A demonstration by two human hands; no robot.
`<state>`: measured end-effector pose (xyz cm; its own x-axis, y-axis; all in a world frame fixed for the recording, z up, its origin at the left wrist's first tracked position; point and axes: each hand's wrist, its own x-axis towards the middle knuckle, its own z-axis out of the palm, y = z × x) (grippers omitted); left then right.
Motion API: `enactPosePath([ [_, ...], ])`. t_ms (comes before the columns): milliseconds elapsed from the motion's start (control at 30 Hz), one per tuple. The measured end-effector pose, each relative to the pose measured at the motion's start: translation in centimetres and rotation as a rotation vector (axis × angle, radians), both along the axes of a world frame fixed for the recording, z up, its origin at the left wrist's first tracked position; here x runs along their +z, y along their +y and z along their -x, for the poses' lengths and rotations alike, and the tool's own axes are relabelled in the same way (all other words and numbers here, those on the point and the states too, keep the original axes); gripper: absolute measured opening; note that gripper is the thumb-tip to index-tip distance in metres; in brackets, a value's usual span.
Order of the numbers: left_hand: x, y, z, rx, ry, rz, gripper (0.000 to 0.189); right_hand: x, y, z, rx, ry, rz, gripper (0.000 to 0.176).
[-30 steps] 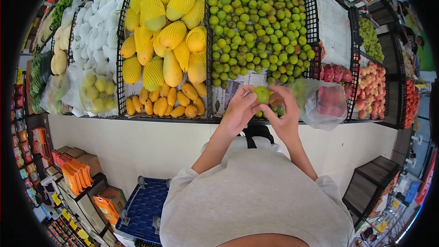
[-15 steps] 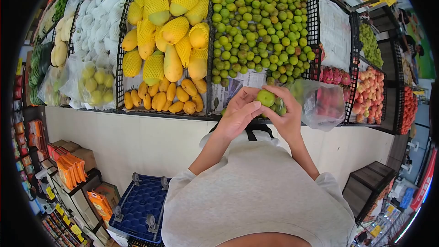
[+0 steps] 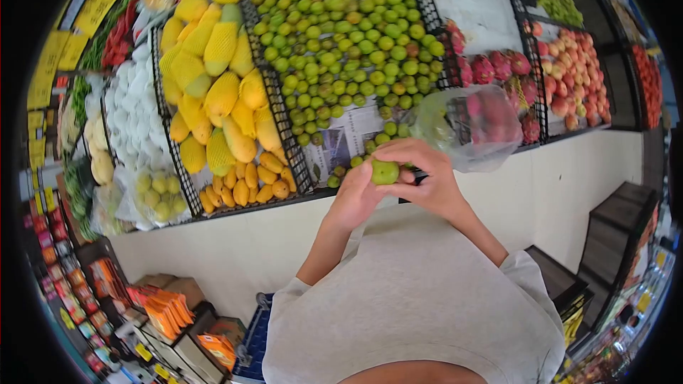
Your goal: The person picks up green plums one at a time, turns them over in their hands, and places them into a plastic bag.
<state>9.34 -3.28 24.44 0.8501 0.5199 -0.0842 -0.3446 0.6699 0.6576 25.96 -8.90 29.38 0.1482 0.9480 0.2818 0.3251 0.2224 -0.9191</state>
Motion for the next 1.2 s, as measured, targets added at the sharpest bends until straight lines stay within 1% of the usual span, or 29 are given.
enactPosePath([
  [67,0.7,-0.3,-1.4,0.034,0.029,-0.143,0.064,0.8,-0.9,-1.5,-0.021,-0.014,-0.074,0.043],
  [100,1.2,-0.9,-2.1,0.092,0.135,-0.175,0.070,1.5,-1.5,-2.4,-0.044,-0.022,-0.096,0.042],
  [200,2.7,-0.9,-4.6,0.135,0.091,-0.264,0.073,2.0,-4.3,-6.1,-0.185,-0.033,-0.159,0.046],
  [233,3.0,-0.9,-5.4,0.156,0.088,-0.279,0.077,2.0,-5.2,-7.7,-0.275,-0.083,-0.182,0.041],
  [300,4.1,-0.1,-7.2,0.126,0.120,-0.363,0.075,0.8,-6.7,-10.8,-0.517,-0.120,-0.247,0.037],
  [333,4.7,0.2,-8.3,0.113,0.134,-0.402,0.075,0.3,-7.5,-12.2,-0.618,-0.099,-0.205,0.039],
  [367,5.6,0.6,-9.9,0.091,0.115,-0.392,0.067,-0.2,-8.2,-13.4,-0.716,-0.079,-0.161,0.041],
  [400,6.3,0.6,-11.5,0.089,0.140,-0.399,0.064,-0.6,-8.7,-14.6,-0.812,-0.060,-0.117,0.042],
  [467,7.0,0.4,-14.6,0.089,0.193,-0.410,0.058,-1.5,-9.3,-16.6,-0.876,-0.131,-0.087,0.050],
  [500,6.5,0.6,-16.1,0.064,0.159,-0.411,0.052,-1.8,-9.6,-17.5,-0.908,-0.167,-0.069,0.054],
  [600,3.2,0.5,-20.7,-0.008,0.282,-0.660,0.044,-3.6,-9.9,-19.0,-0.837,-0.157,-0.003,0.059],
  [633,1.7,0.3,-21.9,-0.084,0.376,-0.784,0.041,-3.7,-9.8,-19.0,-0.840,-0.060,0.056,0.056],
  [700,-1.4,-0.1,-23.4,-0.238,0.566,-1.020,0.035,-5.3,-10.4,-19.8,-0.709,-0.115,0.167,0.051],
  [733,-2.4,-0.5,-23.3,-0.338,0.706,-1.197,0.035,-5.9,-10.7,-20.1,-0.638,-0.141,0.225,0.048],
  [767,-3.2,-0.8,-23.2,-0.442,0.848,-1.372,0.035,-6.3,-10.9,-20.5,-0.559,-0.029,0.339,0.038],
  [800,-4.0,-1.0,-23.1,-0.549,0.988,-1.548,0.035,-6.3,-11.1,-20.9,-0.532,-0.013,0.344,0.036],
  [833,-5.0,-1.1,-23.0,-0.675,1.160,-1.548,0.039,-6.2,-11.3,-21.2,-0.503,0.002,0.349,0.034],
  [900,-6.6,-1.0,-21.9,-0.721,1.304,-1.515,0.043,-6.0,-11.7,-21.7,-0.449,0.035,0.347,0.031],
  [1033,-8.0,-0.8,-20.7,-0.771,1.559,-1.505,0.049,-6.2,-11.9,-22.6,-0.373,0.080,0.297,0.030],
  [1133,-8.1,-0.7,-20.2,-0.687,1.625,-1.430,0.050,-6.3,-11.7,-23.1,-0.321,0.106,0.278,0.031],
  [1200,-7.1,-1.0,-20.2,-0.635,1.679,-1.469,0.046,-6.2,-11.5,-23.4,-0.295,0.113,0.281,0.032],
])
